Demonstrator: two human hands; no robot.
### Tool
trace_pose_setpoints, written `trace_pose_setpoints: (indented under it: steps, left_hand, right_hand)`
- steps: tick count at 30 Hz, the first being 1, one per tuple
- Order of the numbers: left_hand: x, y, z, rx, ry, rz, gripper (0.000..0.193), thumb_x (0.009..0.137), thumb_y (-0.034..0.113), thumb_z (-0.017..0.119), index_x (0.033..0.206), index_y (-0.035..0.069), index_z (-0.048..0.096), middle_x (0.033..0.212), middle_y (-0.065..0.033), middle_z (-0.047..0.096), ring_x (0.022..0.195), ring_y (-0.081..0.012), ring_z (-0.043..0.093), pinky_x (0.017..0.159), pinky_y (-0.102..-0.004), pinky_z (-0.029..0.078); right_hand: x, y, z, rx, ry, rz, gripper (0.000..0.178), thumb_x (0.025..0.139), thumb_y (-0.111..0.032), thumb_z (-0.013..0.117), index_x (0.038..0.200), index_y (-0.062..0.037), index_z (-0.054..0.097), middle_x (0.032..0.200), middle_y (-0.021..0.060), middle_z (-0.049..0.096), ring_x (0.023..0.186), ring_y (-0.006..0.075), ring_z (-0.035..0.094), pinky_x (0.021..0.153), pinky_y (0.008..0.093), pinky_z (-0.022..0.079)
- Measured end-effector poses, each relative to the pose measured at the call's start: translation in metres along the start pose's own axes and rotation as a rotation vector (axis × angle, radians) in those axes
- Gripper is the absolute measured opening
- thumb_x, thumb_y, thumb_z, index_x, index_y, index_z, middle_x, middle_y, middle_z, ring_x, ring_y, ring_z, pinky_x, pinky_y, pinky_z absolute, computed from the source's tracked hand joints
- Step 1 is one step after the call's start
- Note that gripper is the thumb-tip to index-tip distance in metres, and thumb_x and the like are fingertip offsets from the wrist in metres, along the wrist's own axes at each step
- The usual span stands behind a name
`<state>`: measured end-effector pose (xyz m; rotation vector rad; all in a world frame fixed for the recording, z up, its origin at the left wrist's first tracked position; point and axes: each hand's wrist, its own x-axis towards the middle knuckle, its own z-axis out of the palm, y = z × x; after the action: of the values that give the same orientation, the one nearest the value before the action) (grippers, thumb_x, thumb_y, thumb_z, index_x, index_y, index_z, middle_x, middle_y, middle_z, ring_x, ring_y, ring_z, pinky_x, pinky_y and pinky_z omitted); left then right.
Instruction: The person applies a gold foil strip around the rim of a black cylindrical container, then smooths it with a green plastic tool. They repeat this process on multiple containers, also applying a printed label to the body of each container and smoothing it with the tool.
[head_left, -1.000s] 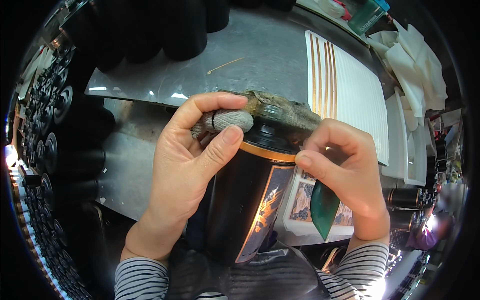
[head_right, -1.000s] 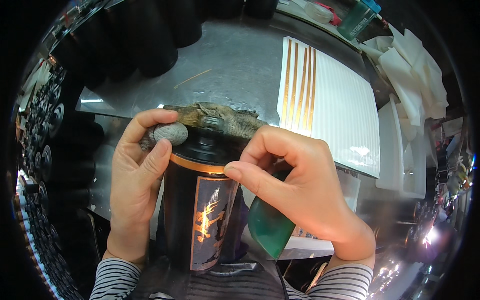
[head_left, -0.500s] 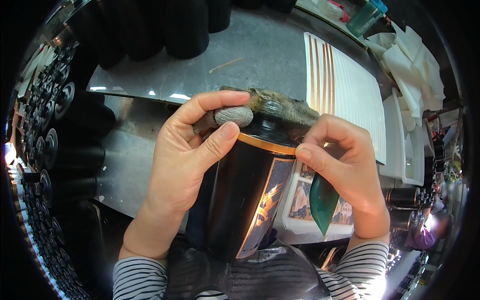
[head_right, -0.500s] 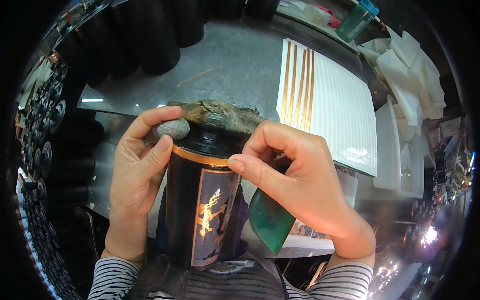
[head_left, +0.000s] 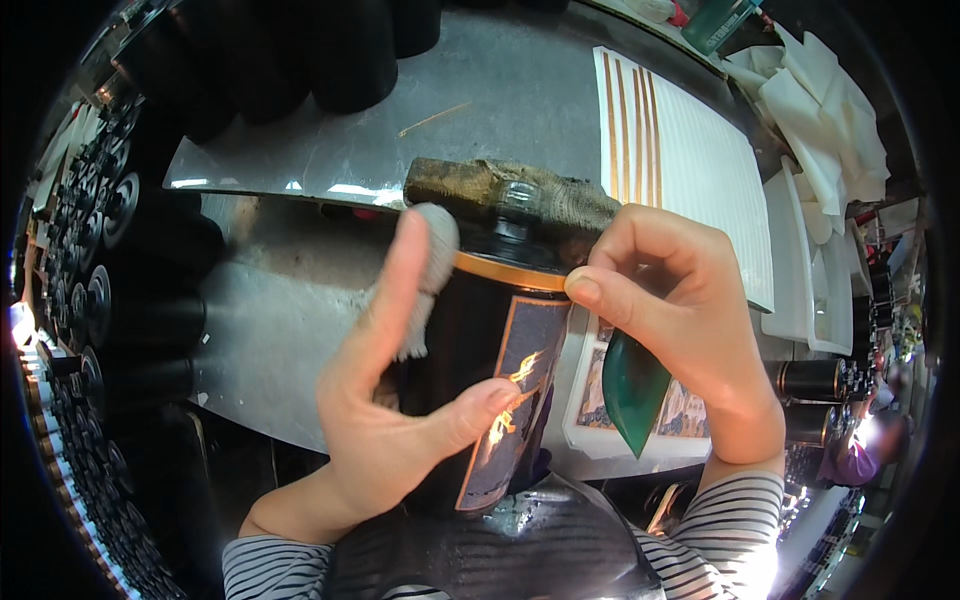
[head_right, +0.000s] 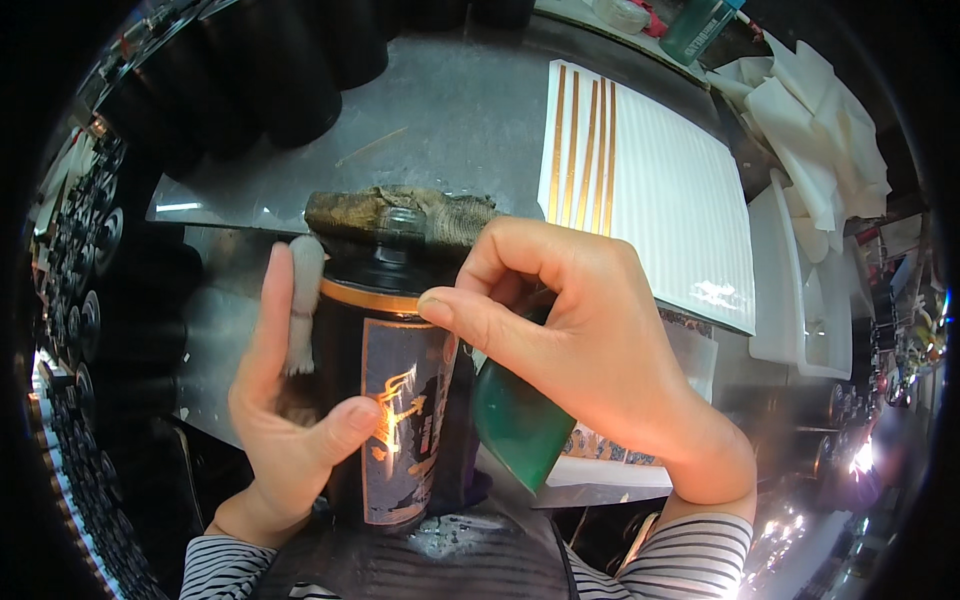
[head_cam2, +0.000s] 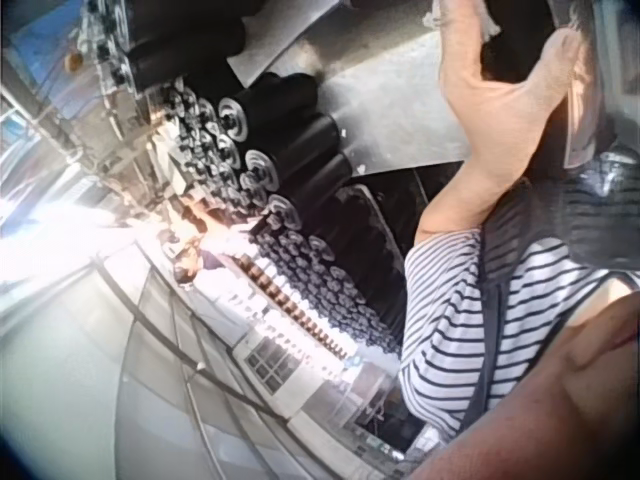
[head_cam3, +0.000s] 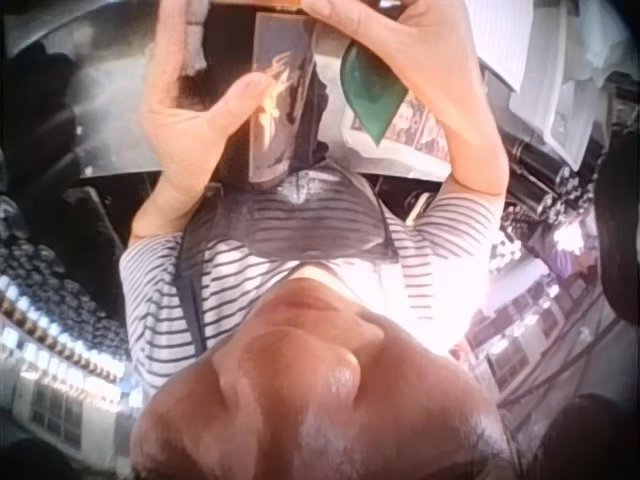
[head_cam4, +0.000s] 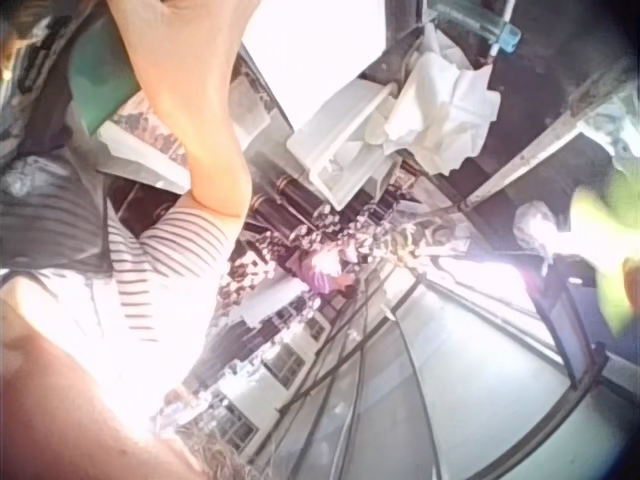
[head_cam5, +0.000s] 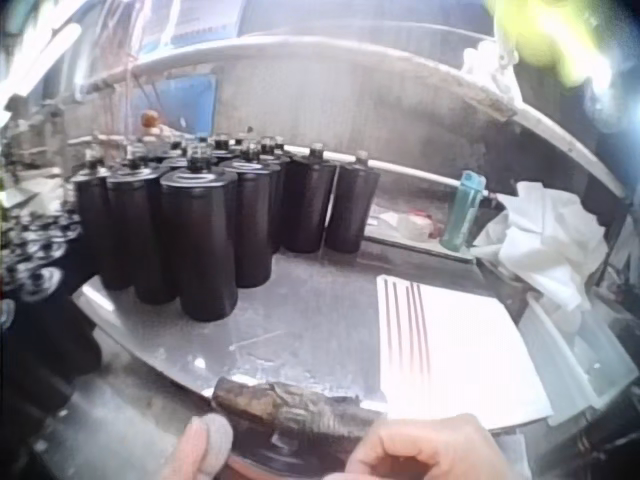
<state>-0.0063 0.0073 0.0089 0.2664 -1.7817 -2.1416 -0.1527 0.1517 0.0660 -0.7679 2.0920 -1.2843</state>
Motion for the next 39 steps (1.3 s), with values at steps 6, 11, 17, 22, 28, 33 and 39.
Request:
trace_pose_setpoints:
  steps: [6, 11, 17, 22, 28, 33, 39]
  left_hand:
    - [-0.004, -0.004, -0.01, 0.372, -0.006, 0.187, 0.071, 0.084, 0.015, 0.069, 0.14, -0.01, 0.033, 0.141, -0.0189, 0.043, 0.13, -0.0283, 0.042, 0.112, -0.0385, 0.023]
    - [0.008, 0.028, 0.01, 1.156, -0.193, 0.462, 0.047, 0.079, -0.001, 0.054, 0.122, 0.012, 0.064, 0.117, -0.011, 0.065, 0.13, -0.0407, 0.041, 0.109, -0.0578, 0.018]
    - [0.006, 0.025, 0.01, 0.923, -0.19, 0.486, 0.068, 0.079, 0.012, 0.064, 0.14, 0.002, 0.034, 0.129, -0.0169, 0.051, 0.13, -0.035, 0.041, 0.109, -0.0478, 0.025]
    - [-0.001, -0.009, 0.006, -0.121, -0.067, -0.088, 0.096, 0.08, 0.018, 0.071, 0.149, -0.002, 0.008, 0.142, -0.0242, 0.036, 0.13, -0.0294, 0.041, 0.106, -0.0397, 0.034]
    - [-0.004, 0.017, 0.003, 0.985, -0.132, 0.389, 0.057, 0.083, 0.017, 0.063, 0.135, 0.0, 0.048, 0.137, -0.0184, 0.047, 0.133, -0.0349, 0.036, 0.111, -0.0451, 0.025]
    - [0.006, 0.034, 0.029, 1.348, -0.229, 0.455, 0.048, 0.081, 0.008, 0.058, 0.127, 0.016, 0.06, 0.113, -0.0107, 0.063, 0.131, -0.0355, 0.039, 0.109, -0.0586, 0.015]
    - [0.002, 0.028, 0.021, 0.919, -0.206, 0.324, 0.075, 0.079, 0.02, 0.067, 0.143, 0.005, 0.031, 0.126, -0.0162, 0.05, 0.13, -0.0332, 0.041, 0.109, -0.0489, 0.023]
  right_hand:
    - [-0.004, 0.005, -0.007, -0.01, -0.015, -0.064, 0.024, 0.093, -0.019, 0.06, 0.078, -0.0005, 0.059, 0.071, -0.0002, 0.058, 0.062, 0.0042, 0.052, 0.057, 0.0179, 0.041]
    - [-0.01, 0.02, -0.008, 0.05, 0.078, -0.114, 0.03, 0.098, -0.021, 0.052, 0.081, 0.0019, 0.061, 0.067, 0.0016, 0.056, 0.062, 0.0052, 0.05, 0.055, 0.0207, 0.039]
    - [-0.011, 0.025, -0.011, 0.101, 0.052, -0.141, 0.022, 0.093, -0.018, 0.06, 0.086, 0.0018, 0.063, 0.069, 0.0004, 0.057, 0.064, 0.0045, 0.05, 0.058, 0.0204, 0.04]
    - [-0.01, 0.021, -0.011, 0.159, -0.02, -0.088, 0.016, 0.086, -0.015, 0.068, 0.085, 0.0003, 0.064, 0.077, 0.0008, 0.062, 0.066, 0.0049, 0.055, 0.059, 0.0181, 0.045]
    - [-0.015, 0.032, -0.013, 0.242, 0.046, -0.041, 0.015, 0.088, -0.013, 0.066, 0.085, 0.0015, 0.065, 0.072, -0.0019, 0.058, 0.064, 0.0037, 0.052, 0.058, 0.0178, 0.04]
    - [-0.016, 0.036, -0.018, 0.225, 0.05, -0.06, 0.018, 0.09, -0.016, 0.065, 0.086, 0.0014, 0.066, 0.071, -0.002, 0.057, 0.065, 0.0036, 0.05, 0.058, 0.0185, 0.039]
    - [-0.015, 0.038, -0.015, 0.232, 0.04, -0.064, 0.018, 0.088, -0.017, 0.068, 0.082, 0.0, 0.065, 0.07, -0.0028, 0.057, 0.064, 0.003, 0.049, 0.057, 0.0185, 0.039]
